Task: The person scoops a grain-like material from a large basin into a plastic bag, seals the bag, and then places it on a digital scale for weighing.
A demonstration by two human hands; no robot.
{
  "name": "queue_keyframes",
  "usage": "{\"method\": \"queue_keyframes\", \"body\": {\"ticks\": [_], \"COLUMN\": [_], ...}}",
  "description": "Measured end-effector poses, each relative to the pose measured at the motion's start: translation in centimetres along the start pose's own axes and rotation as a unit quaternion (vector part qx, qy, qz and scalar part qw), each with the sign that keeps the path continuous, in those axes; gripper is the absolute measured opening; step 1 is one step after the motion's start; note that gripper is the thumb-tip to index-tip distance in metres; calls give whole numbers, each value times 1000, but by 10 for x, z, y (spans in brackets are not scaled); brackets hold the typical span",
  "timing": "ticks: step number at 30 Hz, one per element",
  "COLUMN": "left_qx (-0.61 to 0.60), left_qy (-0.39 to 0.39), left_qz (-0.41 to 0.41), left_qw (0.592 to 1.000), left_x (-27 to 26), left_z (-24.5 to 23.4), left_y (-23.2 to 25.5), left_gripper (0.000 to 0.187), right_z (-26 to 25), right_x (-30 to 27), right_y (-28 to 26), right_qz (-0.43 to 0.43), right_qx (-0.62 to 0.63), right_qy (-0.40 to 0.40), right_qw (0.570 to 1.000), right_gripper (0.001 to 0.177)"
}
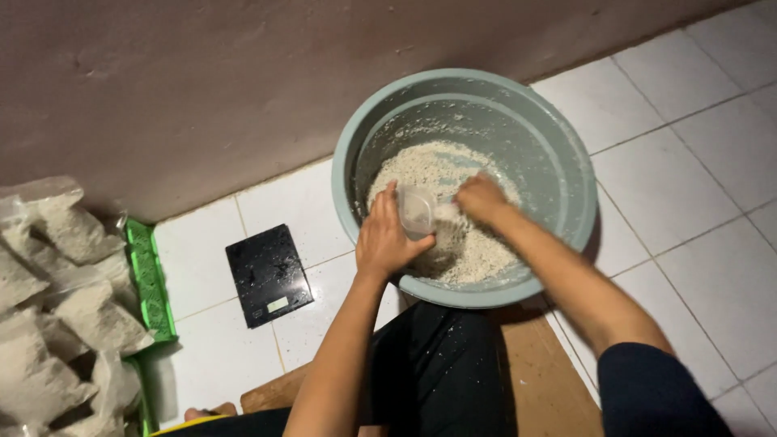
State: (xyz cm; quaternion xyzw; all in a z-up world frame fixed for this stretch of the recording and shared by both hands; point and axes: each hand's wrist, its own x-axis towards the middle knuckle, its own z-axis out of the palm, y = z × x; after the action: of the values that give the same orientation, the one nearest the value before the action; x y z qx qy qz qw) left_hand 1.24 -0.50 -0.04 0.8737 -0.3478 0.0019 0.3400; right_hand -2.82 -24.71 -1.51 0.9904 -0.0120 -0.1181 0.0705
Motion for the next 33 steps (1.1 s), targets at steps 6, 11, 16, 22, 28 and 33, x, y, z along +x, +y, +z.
{"method": "queue_keyframes", "body": {"ticks": [6,11,16,22,28,33], "left_qx": [-2,-5,8,26,70,76], "left_qy": [6,-33,-98,-108,-161,-180], "left_qz": [1,1,-34,-53,-58,-73], "left_qw": [1000,999,995,992,983,978], "left_x": [2,8,7,7,13,9], "left_z": [-3,12,13,-4,12,-15], "left_y": [4,-11,-11,6,-3,17], "left_gripper": [121,115,104,106,94,104], "right_z": [-12,17,20,-85,-161,-174], "right_x": [-13,-22,-45,-75,-70,-46], "right_y": [-15,8,38,62,58,40], "right_qz": [39,59,76,106,116,65], "right_qx": [75,210,293,241,200,176], "right_qy": [-152,-175,-159,-113,-66,-95], "right_qw": [985,960,940,958,971,978], "right_gripper": [26,29,26,28,27,30]}}
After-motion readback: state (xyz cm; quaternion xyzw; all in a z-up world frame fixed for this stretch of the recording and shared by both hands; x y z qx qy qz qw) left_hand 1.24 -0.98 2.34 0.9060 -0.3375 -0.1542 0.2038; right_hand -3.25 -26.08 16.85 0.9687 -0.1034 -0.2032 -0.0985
